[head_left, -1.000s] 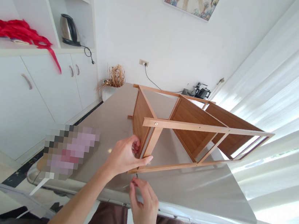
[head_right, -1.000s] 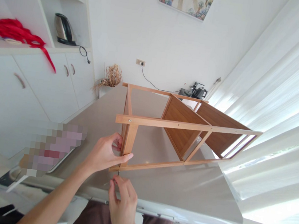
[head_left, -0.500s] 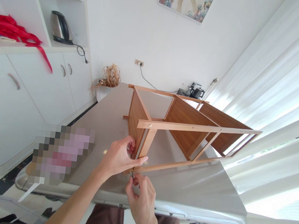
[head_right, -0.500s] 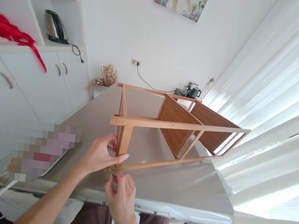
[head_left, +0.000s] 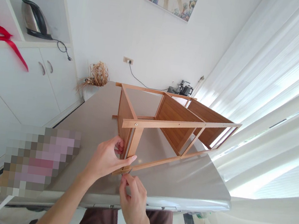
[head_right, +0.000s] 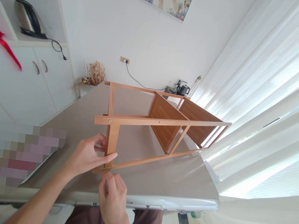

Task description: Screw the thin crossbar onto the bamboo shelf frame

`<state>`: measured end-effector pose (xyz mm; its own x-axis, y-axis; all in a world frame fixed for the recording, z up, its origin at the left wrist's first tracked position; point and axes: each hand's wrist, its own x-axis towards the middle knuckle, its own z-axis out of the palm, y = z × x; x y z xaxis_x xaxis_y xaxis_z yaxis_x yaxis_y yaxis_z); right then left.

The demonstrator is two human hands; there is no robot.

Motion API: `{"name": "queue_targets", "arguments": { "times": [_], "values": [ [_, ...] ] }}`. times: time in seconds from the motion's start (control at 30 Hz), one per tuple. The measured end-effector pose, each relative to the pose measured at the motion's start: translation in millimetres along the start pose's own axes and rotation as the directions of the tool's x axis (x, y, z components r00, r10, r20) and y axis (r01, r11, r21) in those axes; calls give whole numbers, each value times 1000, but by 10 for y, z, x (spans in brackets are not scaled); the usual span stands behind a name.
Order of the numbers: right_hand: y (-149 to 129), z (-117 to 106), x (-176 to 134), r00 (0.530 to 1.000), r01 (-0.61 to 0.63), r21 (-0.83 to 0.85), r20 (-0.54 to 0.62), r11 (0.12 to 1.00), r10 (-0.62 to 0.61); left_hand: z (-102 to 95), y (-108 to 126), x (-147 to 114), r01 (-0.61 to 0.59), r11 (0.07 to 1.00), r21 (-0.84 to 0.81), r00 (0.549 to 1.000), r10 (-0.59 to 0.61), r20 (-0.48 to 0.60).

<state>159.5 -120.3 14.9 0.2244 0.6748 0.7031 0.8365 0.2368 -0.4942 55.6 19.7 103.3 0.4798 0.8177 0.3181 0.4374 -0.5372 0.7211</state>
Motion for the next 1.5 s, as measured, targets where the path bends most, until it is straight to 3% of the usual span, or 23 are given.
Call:
{"name": "queue_targets", "arguments": {
  "times": [0.13,0.3,0.47,0.63,0.77,0.93,1.07,1.17,1.3,1.5],
  "values": [
    [10,-56,29,998,-68,63,-10,996,69,-8,13,14,-2,1000,0,1000,2,1],
    [-24,-119,46,1000,-30,-104,-4,994,29,-6,31,12,7,1000,-3,1000,-7,-10],
    [-102,-35,-6,993,-121,-88,-27,989,119,7,11,-17,12,1000,-16,1000,-12,-4],
    [-128,-4,6,998,41,11,47,999,-41,0,20,-13,-3,1000,-14,999,3,-33],
    [-102,-53,39,991,56,79,116,995,-65,-1,17,4,-10,1000,-28,999,9,-45],
    [-57,-124,103,965,192,-5,184,981,-188,3,25,-2,-7,1000,-17,999,7,-38],
    [-45,-101,197,963,258,-146,125,955,-240,-6,43,-17,-4,1000,-18,1000,4,-21],
    [-36,-18,215,990,143,-107,2,984,-144,-12,36,-16,0,999,-32,1000,0,-4],
    [-47,71,150,989,-96,-12,-114,995,94,-19,22,-11,-5,999,-46,1000,4,-6],
    [-58,2,1,973,-223,36,-55,974,224,-45,42,-5,7,999,-45,1000,-7,-9]
  ]
}}
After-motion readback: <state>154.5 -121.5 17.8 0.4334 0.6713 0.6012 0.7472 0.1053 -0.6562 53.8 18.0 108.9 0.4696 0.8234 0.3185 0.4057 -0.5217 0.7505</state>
